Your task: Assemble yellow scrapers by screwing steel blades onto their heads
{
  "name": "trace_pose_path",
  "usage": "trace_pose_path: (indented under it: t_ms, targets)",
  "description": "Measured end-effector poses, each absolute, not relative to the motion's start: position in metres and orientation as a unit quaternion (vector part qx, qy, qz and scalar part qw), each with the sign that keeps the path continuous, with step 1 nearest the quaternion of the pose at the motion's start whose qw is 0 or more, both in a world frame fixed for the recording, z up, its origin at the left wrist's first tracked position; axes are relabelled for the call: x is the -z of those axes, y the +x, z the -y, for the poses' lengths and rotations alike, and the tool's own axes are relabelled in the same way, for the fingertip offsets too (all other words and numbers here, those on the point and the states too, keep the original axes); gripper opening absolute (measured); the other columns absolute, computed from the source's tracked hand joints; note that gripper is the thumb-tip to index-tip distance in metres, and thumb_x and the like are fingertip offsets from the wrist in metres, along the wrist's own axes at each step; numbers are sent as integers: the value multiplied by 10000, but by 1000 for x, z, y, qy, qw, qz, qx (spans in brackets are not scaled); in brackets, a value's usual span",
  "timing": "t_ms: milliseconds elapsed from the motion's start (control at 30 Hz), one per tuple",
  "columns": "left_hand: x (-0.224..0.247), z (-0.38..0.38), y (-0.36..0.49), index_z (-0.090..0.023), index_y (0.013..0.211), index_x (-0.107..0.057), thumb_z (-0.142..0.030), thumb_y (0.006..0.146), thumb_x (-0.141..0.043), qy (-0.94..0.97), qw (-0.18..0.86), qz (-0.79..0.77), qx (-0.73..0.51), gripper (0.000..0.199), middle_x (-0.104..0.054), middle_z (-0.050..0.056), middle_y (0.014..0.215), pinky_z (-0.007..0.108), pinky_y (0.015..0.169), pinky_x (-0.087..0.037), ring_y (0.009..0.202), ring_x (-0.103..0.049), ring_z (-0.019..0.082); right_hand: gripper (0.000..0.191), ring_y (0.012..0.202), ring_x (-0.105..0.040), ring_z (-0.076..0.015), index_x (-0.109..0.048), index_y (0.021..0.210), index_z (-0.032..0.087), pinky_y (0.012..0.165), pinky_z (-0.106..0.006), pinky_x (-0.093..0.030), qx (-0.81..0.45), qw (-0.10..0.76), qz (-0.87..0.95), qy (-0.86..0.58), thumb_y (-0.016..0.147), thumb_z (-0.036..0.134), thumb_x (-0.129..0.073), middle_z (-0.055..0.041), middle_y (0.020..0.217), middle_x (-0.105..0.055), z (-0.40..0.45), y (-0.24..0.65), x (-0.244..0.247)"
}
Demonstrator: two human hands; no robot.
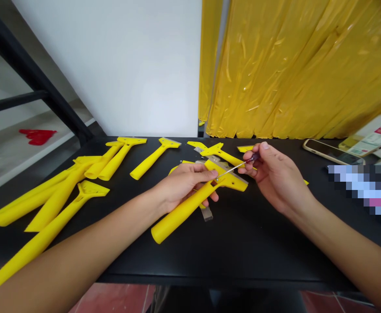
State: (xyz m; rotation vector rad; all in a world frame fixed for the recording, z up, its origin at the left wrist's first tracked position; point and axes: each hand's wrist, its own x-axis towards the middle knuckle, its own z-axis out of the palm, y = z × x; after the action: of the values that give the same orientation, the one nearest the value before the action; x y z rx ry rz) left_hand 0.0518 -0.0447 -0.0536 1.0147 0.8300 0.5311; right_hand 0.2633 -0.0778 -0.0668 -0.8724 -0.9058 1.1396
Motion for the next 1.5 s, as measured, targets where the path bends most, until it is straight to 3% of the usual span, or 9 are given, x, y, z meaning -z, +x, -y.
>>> trace_pose_path:
  t_ms: [267,400,500,567,767,933,1200,1367,1500]
  targets:
    - [54,43,48,-129,883,-640,-300,912,-696,507,721,-399,-252,183,-701,94,645,277,495,-544,512,-642,162,239,624,-566,-113,-653,857,225,610,-259,-572,-430,712,398,-387,982,419,-593,-3,826,-643,74,274,59]
    - [53,43,49,-139,818,-622,-264,907,-699,519,681,-417,-304,172,-683,70,632,262,489,-534,522,-650,157,247,682,-598,-180,-627,859,244,678,-350,-547,-194,728,523,-398,1022,390,-513,-5,708,-552,81,277,57]
    - [53,47,52,-150,796,-603,-256,898,-711,517,670,-414,-335,183,-675,50,656,249,472,-528,552,-669,161,180,705,-604,-185,-628,929,241,667,-342,-499,30,605,666,-436,1032,291,-489,-19,759,-572,93,269,57]
    - [54,51,56,-151,823,-611,-264,903,-703,515,667,-412,-348,166,-683,47,694,242,459,-526,563,-674,159,72,663,-585,-162,-662,958,224,616,-305,-475,81,479,754,-442,981,245,-597,-23,783,-620,100,261,59]
    - [58,64,63,-134,914,-664,-314,897,-708,558,610,-407,-387,186,-707,56,766,252,502,-572,606,-687,155,173,714,-648,-164,-727,1061,190,648,-292,-504,31,412,784,-464,918,286,-714,-47,858,-712,102,241,72]
    - [58,69,65,-142,927,-654,-294,901,-692,558,605,-421,-381,158,-727,69,829,249,518,-581,647,-708,164,120,694,-661,-171,-757,943,211,625,-305,-486,19,417,766,-489,942,299,-676,-34,791,-708,102,237,72]
    - [59,72,67,-159,887,-633,-300,905,-691,545,615,-432,-372,154,-727,57,799,247,521,-582,640,-711,161,182,683,-656,-168,-757,889,206,632,-313,-477,131,355,793,-477,977,262,-607,-40,763,-705,104,242,76]
    - [58,71,65,-158,886,-640,-327,892,-711,554,622,-414,-368,184,-718,51,778,247,527,-584,652,-721,174,103,748,-677,-172,-731,946,212,651,-299,-508,59,400,798,-447,951,231,-629,-52,868,-736,98,248,71]
    - [57,73,64,-158,910,-633,-296,893,-702,569,615,-409,-361,156,-704,41,789,252,515,-584,642,-729,181,52,672,-632,-145,-720,948,233,586,-276,-482,6,439,779,-447,923,235,-675,-28,829,-709,96,254,60]
